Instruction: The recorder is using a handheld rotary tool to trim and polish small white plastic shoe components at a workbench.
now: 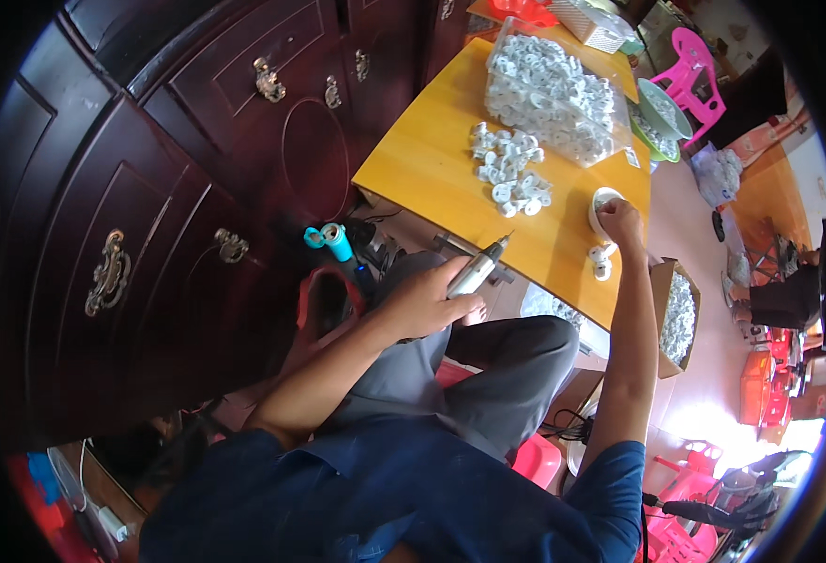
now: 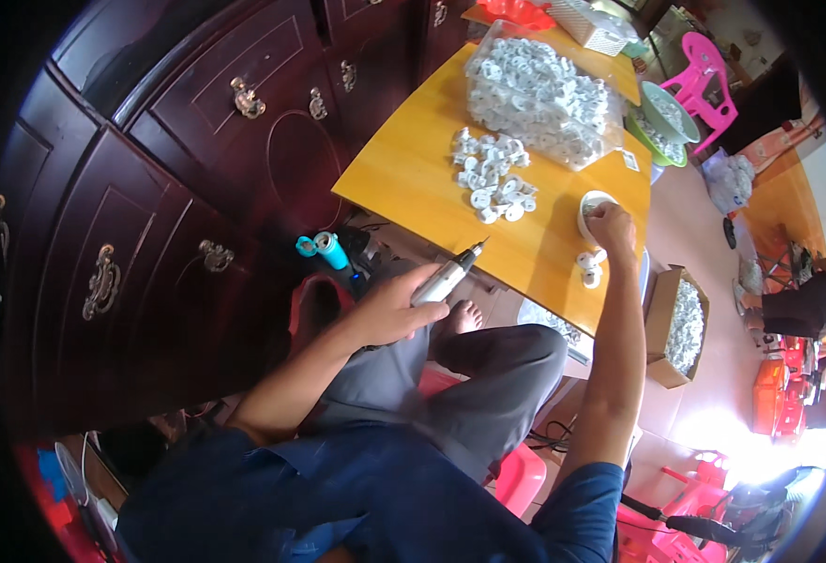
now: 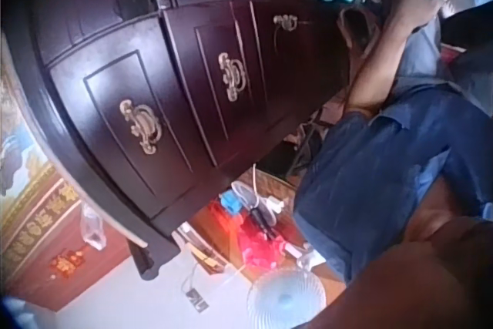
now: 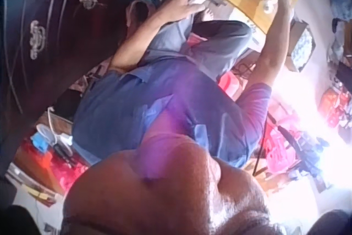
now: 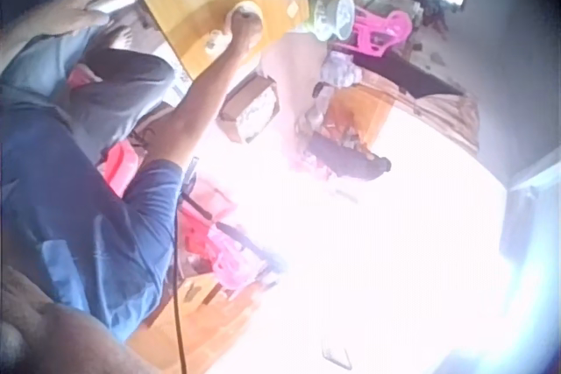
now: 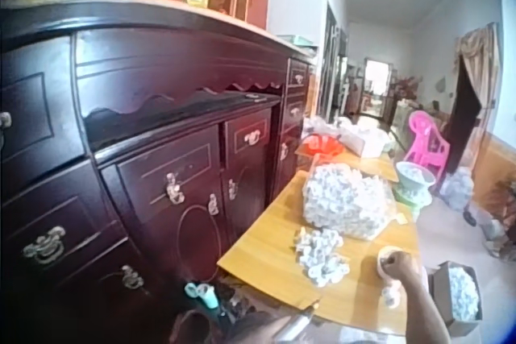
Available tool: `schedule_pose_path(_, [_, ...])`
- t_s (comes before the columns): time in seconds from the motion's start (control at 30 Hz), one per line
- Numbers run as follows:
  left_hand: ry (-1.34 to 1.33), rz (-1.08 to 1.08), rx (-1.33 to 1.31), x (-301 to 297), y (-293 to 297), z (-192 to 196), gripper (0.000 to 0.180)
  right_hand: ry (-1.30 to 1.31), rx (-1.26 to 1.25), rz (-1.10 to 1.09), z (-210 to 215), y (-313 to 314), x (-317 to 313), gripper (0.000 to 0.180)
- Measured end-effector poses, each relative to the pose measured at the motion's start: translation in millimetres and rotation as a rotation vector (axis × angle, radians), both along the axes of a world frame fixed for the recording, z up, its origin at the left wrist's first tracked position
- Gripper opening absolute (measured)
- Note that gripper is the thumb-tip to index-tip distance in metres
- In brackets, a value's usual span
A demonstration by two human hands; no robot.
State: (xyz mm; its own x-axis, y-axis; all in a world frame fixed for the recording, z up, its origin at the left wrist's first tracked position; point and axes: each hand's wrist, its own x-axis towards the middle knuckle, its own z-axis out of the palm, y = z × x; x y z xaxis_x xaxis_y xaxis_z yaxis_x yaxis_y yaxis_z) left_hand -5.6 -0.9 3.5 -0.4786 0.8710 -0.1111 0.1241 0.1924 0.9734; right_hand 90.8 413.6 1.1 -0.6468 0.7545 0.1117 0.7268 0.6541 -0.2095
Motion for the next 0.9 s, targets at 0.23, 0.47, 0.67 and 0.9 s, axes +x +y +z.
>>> schedule_pose_path(0.23, [0.034,-0.044,-0.096,-2,-2,7,0.056,0.004,0.006,-0.056,0,1,0,0.019])
schedule_pose_path(0.47, [0.033,-0.040,0.003,1,0,-1,0.056,0.052,0.032,0.011,9,-5,4,0.021])
schedule_pose_path(0.67, [0.037,-0.043,0.061,4,-1,-3,0.057,0.100,0.046,-0.004,5,-1,12,0.019])
schedule_pose_path(0.9, [0.003,-0.085,0.059,9,7,5,0.059,0.599,-0.211,-0.037,13,12,34,0.020])
